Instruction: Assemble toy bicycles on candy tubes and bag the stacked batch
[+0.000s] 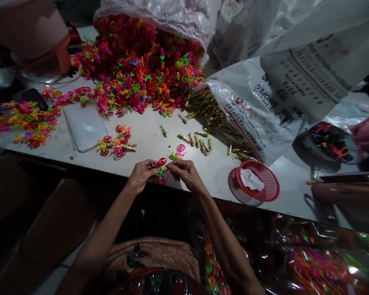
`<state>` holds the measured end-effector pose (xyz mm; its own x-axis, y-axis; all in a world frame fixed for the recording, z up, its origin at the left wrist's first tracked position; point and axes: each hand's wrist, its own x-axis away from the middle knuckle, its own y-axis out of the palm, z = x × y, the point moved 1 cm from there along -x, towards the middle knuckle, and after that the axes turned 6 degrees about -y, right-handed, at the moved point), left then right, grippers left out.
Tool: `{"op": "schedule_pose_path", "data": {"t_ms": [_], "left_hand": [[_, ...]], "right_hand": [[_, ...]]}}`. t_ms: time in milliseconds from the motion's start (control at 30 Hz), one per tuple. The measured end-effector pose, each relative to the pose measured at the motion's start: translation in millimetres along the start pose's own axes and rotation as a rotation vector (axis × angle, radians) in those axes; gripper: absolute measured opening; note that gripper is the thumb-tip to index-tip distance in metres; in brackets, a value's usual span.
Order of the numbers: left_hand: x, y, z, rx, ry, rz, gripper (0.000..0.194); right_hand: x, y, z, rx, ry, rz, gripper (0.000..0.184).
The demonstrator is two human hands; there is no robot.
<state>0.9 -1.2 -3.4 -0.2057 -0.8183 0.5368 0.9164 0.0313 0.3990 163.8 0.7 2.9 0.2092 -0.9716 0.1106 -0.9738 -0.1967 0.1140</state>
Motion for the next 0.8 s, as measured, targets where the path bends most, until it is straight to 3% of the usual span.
{"op": "schedule_pose_path", "data": {"t_ms": [133,267,333,400,467,500,567,633,733,800], "left_hand": [[-4.2,-2.1,2.8,-0.13,0.136,0.096,0.036],[-5.4,-21.9,19.4,-0.291,0.19,0.12,0.032],[-4.8,-37.9,36.7,-0.436,0.345,0.307,0.029],[-5.1,-47.9,54.2,-0.632,0.568,0.604,0.034],[-9.4,-41.8,62.6,-0.846,0.754,0.772,0.039],[-14.2,-31.6,61.6,-0.947,0.807,0.754,0.037],[-28.2,-0.6,49.1,-1.1,0.817,0.538,0.023],[-44.9,34.5,28.6,-1.206,0.707,0.32,0.014],[-65.5,69.6,3.5,-1.238,0.54,0.195,0.011],[-73.3,75.7,-2.8,-1.211,0.493,0.165,0.01]], "right_hand": [[1.1,16.5,6.7,0.187,-0.147,0.143,0.022],[-8.7,11.6,12.0,0.102,-0.075,0.053,0.028],[-17.3,-12.5,8.2,0.164,-0.13,0.133,0.03],[-27.6,-45.9,0.5,0.367,-0.233,0.329,0.027],[-40.9,-74.8,-7.7,0.677,-0.229,0.476,0.017],[-49.0,-83.7,-11.1,0.845,-0.178,0.483,0.013],[-66.1,-88.7,-15.7,1.124,-0.039,0.404,0.011],[-80.8,-81.2,-17.6,1.293,0.082,0.279,0.014],[-90.6,-68.5,-17.4,1.37,0.147,0.188,0.02],[-87.0,-68.1,-16.1,1.329,0.104,0.232,0.019]]}}
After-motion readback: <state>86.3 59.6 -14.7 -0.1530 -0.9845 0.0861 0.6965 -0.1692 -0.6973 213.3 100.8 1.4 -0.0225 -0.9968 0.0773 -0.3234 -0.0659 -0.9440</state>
